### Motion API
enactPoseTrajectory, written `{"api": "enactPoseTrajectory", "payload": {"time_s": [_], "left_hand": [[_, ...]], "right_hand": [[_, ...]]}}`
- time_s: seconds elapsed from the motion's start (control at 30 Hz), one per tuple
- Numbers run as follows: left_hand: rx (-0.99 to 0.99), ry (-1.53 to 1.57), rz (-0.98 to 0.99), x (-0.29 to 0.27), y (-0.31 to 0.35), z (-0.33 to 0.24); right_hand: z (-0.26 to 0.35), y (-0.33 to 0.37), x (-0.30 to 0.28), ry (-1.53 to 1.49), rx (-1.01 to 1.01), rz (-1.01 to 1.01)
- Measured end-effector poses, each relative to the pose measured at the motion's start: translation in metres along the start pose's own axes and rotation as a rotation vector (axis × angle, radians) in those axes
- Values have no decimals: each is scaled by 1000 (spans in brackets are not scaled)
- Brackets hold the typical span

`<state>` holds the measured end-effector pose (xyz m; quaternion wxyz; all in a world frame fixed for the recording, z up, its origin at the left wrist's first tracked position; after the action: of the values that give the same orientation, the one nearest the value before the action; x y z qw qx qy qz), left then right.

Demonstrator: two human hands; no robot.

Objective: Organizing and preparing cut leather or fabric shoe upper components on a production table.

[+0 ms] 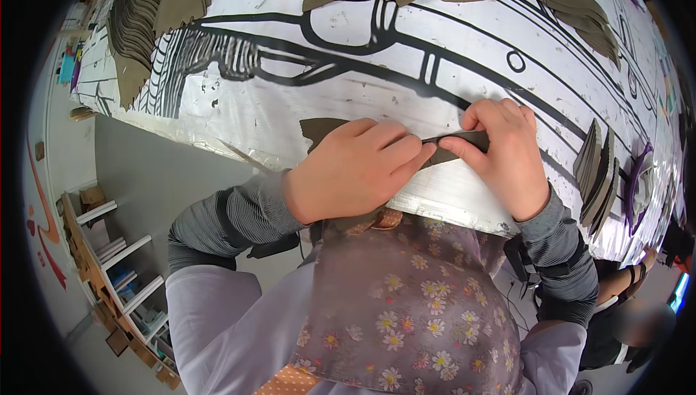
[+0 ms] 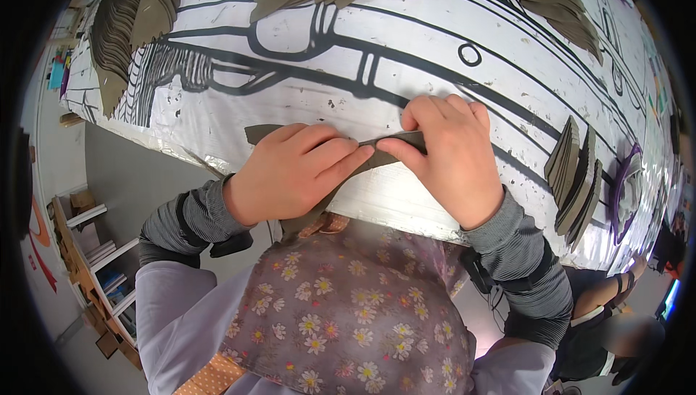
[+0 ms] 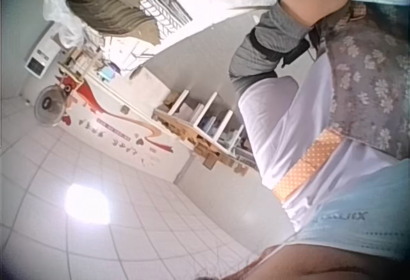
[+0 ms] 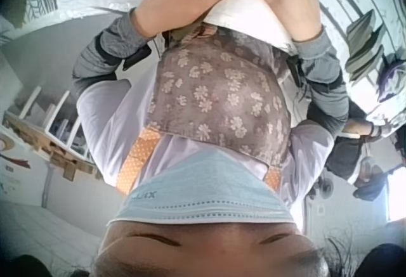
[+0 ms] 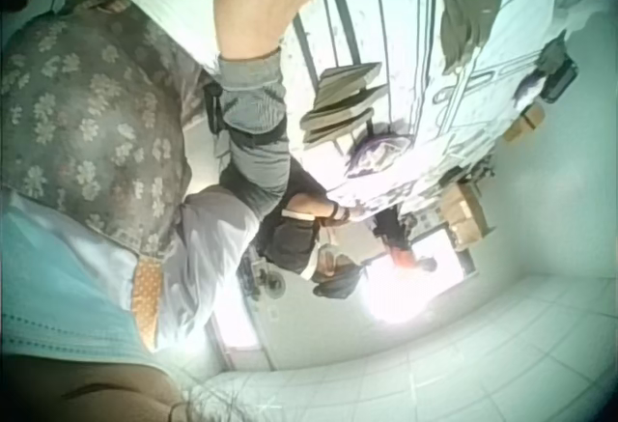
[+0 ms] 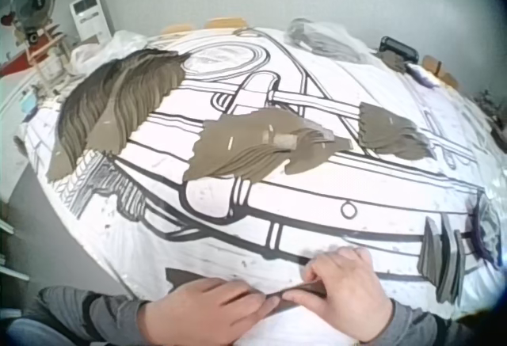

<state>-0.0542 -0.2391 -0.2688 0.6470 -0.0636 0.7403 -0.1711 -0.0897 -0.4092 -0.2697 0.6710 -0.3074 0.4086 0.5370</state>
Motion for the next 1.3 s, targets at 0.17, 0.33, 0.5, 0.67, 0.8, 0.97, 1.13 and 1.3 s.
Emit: {"api": "enactPoseTrajectory", "payload": {"time_s": [0.17, 0.33, 0.5, 0.67, 0.8, 0.97, 1.13, 1.3], "left_hand": [[-58, -52, 71, 0, -3, -3], [-43, -130, 145, 5, -4, -5], [11, -69, 168, -1, -5, -8], [-41, -20, 173, -5, -4, -10], [-42, 1, 147, -5, -2, -6], [-201, 57, -46, -15, 1, 15], [-530, 569, -184, -19, 9, 35], [-711, 739, -340, -37, 3, 54]], "right_hand": [[-16, 8, -12, -42, 28, -5], [-28, 11, -11, -66, 120, 35], [-31, 11, -10, -117, 107, 18], [-30, 10, -12, -128, 98, 19], [-38, 6, -12, -233, 126, 85], [-40, -7, -41, -492, 173, 104], [5, -36, -125, -573, 77, 1], [68, -45, -211, -546, -159, -40]]}}
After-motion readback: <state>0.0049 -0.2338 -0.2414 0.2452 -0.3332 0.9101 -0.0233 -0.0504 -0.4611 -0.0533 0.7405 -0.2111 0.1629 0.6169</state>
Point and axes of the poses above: each hand's wrist, its own y-axis away from the middle knuckle, its own x-axis out of the palm, z = x × y, the point moved 7 cm from there along -y, towards the middle knuckle, and after that the axes turned 14 degrees about x, right-handed, at the moved point
